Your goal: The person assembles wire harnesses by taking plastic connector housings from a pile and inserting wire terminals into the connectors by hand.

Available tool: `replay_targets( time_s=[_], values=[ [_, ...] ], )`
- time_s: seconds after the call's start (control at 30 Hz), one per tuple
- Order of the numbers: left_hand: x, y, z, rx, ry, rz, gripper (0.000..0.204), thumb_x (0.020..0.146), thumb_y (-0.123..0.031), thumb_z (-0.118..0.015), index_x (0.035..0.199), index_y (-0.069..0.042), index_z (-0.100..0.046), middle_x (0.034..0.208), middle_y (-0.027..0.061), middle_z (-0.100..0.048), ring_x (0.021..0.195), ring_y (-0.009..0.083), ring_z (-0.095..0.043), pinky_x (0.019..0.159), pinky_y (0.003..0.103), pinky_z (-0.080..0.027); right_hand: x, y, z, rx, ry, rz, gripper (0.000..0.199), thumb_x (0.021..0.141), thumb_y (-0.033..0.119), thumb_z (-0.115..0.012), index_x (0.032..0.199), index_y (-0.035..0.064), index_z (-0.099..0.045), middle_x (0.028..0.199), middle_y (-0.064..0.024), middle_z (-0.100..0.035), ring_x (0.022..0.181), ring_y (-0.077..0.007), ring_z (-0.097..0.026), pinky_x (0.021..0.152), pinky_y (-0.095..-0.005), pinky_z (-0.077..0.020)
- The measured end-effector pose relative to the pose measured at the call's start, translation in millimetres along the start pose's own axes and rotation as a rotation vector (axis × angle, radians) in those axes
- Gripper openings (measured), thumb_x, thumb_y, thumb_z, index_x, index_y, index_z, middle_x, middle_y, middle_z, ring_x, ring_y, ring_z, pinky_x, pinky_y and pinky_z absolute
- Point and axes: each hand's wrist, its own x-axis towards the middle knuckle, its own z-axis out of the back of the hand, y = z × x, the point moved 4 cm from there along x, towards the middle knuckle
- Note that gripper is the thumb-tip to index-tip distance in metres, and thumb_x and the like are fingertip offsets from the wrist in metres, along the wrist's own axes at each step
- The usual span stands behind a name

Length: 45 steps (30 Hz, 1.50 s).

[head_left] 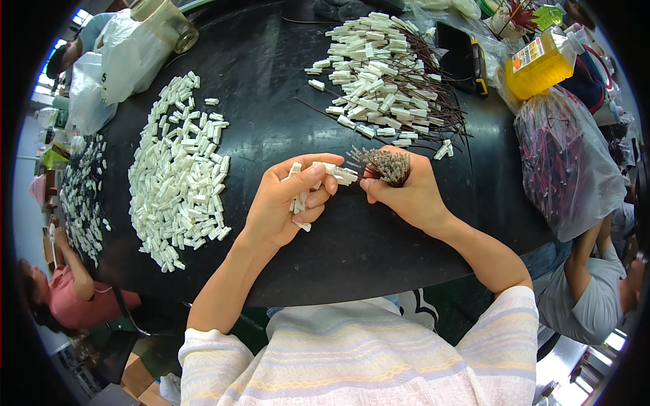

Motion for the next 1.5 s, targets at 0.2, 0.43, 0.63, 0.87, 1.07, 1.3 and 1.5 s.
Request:
replay_targets(
  time_s=[0.2, 0.43, 0.63, 0.87, 1.07, 1.3, 1.5],
  values=[
    [1, -2, -2, 0.062, -0.013, -0.038, 0.027, 0.085, -0.01, -0.051, 0.107, 0.007, -0.054, 0.072, 0.0076, -0.056, 0.052, 0.0038, -0.041, 0.037, 0.014, -0.029, 3, -2, 1, -0.029, -0.02, 0.026, 0.008, 0.072, 0.002, -0.062, 0.076, 0.0006, -0.055, 0.063, -0.0008, -0.055, 0.057, -0.0043, -0.05, 0.051, -0.0195, -0.0401],
    [-4, -6, -10, 0.444, -0.099, -0.116, 0.028, 0.086, -0.012, -0.052, 0.108, 0.006, -0.054, 0.07, 0.0071, -0.054, 0.05, 0.0042, -0.038, 0.037, 0.015, -0.026, 2, 3, 2, 0.033, 0.0, 0.025, 0.007, 0.075, 0.004, -0.061, 0.079, 0.0011, -0.056, 0.063, -0.0002, -0.055, 0.058, -0.0034, -0.05, 0.052, -0.0187, -0.0396],
    [-5, 0, -6, 0.304, -0.038, -0.057, 0.03, 0.087, -0.014, -0.051, 0.112, 0.004, -0.053, 0.07, 0.0038, -0.052, 0.052, 0.0035, -0.037, 0.038, 0.016, -0.027, -2, -2, 2, 0.05, -0.009, 0.039, 0.007, 0.077, 0.005, -0.061, 0.081, 0.0006, -0.056, 0.064, 0.0, -0.056, 0.058, -0.0034, -0.051, 0.053, -0.0181, -0.0396],
    [-5, -3, -9, 0.418, -0.12, -0.135, 0.03, 0.085, -0.012, -0.055, 0.111, 0.003, -0.054, 0.073, 0.0035, -0.054, 0.052, 0.0033, -0.038, 0.038, 0.016, -0.026, -2, -3, 3, 0.087, -0.019, 0.04, 0.009, 0.075, 0.005, -0.063, 0.08, 0.0004, -0.057, 0.065, 0.0008, -0.054, 0.061, -0.0018, -0.047, 0.053, -0.0188, -0.0385],
    [-6, -7, -8, 0.493, -0.135, -0.204, 0.022, 0.082, -0.003, -0.056, 0.102, 0.007, -0.056, 0.081, 0.01, -0.06, 0.052, 0.0034, -0.039, 0.037, 0.015, -0.026, 3, -8, 6, -0.025, -0.068, 0.111, 0.011, 0.074, 0.005, -0.063, 0.08, -0.001, -0.056, 0.066, 0.0016, -0.053, 0.06, -0.0029, -0.044, 0.053, -0.0205, -0.038],
    [-9, -8, -9, 0.641, -0.205, -0.229, 0.018, 0.078, -0.009, -0.064, 0.092, 0.002, -0.062, 0.066, 0.0003, -0.056, 0.048, 0.0006, -0.038, 0.039, 0.015, -0.026, 1, -3, 6, 0.054, -0.126, 0.11, 0.007, 0.074, 0.002, -0.061, 0.079, 0.0001, -0.056, 0.067, 0.0017, -0.053, 0.061, -0.0028, -0.044, 0.053, -0.0208, -0.0367],
    [-8, -7, -6, 0.597, -0.268, -0.191, 0.018, 0.077, -0.009, -0.065, 0.092, 0.001, -0.064, 0.06, -0.0035, -0.051, 0.046, 0.0006, -0.036, 0.039, 0.016, -0.024, -1, -3, 4, -0.021, -0.036, 0.257, 0.006, 0.074, 0.001, -0.061, 0.077, 0.0012, -0.056, 0.066, 0.0022, -0.052, 0.06, -0.0029, -0.043, 0.052, -0.0196, -0.0355]
  ],
)
